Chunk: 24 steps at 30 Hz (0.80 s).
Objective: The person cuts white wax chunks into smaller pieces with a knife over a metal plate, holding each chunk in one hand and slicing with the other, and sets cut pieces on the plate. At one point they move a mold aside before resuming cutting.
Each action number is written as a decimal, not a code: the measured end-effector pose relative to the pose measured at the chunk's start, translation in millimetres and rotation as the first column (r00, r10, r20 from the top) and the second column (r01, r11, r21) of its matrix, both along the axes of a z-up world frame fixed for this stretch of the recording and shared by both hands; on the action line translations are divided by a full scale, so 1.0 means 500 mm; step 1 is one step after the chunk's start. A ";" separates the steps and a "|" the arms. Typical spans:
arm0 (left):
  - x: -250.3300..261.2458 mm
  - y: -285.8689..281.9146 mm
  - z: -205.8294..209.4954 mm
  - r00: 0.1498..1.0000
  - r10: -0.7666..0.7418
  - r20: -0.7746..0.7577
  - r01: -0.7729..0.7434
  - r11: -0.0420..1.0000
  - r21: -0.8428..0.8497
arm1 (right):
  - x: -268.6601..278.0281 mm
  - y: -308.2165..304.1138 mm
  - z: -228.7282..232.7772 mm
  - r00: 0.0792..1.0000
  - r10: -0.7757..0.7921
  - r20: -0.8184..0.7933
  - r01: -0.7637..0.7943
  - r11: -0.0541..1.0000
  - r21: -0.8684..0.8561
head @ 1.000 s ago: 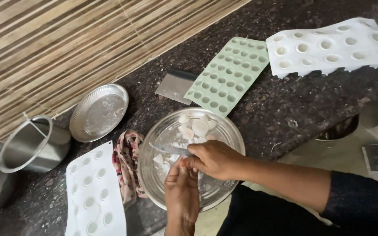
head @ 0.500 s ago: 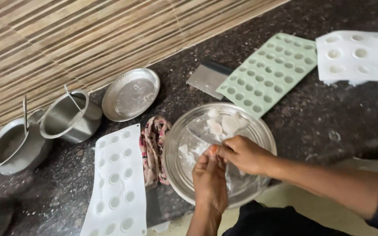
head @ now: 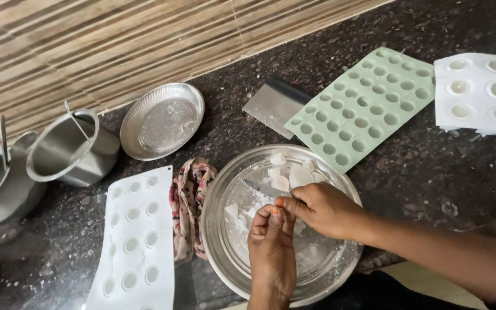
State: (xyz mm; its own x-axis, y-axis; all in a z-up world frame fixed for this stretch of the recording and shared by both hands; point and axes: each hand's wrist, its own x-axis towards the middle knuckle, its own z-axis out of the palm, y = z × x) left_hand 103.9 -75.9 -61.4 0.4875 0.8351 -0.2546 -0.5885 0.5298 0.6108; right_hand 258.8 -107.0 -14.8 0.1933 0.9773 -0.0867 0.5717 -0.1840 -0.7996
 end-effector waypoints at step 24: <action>-0.074 0.090 0.011 0.993 -0.118 -0.012 0.117 0.992 -0.057 | -0.104 0.066 -0.011 0.974 -0.001 -0.227 -0.020 0.995 -0.093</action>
